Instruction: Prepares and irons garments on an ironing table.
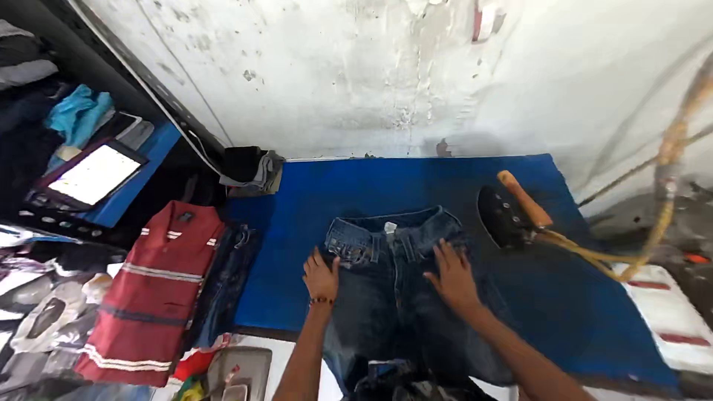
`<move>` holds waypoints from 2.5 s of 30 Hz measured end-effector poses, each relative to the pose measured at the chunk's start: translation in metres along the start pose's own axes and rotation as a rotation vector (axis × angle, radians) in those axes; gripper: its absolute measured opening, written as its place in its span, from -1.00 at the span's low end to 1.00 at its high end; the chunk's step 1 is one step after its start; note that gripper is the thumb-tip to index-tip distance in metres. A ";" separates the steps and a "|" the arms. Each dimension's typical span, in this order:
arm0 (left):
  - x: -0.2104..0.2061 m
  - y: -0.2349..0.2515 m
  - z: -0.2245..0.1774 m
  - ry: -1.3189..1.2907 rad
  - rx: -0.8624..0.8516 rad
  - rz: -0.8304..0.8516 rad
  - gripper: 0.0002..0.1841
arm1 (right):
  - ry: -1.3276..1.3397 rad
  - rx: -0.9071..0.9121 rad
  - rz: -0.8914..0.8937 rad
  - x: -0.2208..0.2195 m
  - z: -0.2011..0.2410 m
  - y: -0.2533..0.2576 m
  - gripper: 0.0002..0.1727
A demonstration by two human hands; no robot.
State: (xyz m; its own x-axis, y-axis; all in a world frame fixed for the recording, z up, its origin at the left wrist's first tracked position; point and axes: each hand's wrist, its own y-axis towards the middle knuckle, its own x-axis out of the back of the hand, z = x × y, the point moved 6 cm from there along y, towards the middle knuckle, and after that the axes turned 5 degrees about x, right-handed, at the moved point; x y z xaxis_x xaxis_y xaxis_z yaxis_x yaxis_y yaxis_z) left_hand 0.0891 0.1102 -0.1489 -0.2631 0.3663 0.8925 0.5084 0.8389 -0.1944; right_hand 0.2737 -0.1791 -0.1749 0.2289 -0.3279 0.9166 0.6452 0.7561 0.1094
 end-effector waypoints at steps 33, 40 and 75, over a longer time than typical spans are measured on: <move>0.021 0.087 -0.034 -0.693 0.034 -0.240 -0.80 | 0.807 -0.284 1.277 -0.061 0.118 0.094 -0.59; -0.032 0.129 -0.020 -0.320 0.168 -0.220 -0.77 | 0.521 -0.042 0.807 -0.012 0.078 0.157 -0.53; -0.100 0.016 -0.134 -0.131 -0.553 0.097 -0.70 | -0.234 -0.224 -0.077 0.127 -0.100 0.143 -0.28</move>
State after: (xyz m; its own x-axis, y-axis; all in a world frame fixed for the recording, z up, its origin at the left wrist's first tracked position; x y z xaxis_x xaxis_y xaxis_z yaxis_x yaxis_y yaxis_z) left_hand 0.2339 0.0331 -0.1867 -0.2754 0.5079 0.8162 0.8790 0.4768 -0.0001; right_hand 0.4682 -0.1694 -0.0819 0.0161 -0.2203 0.9753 0.8041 0.5826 0.1183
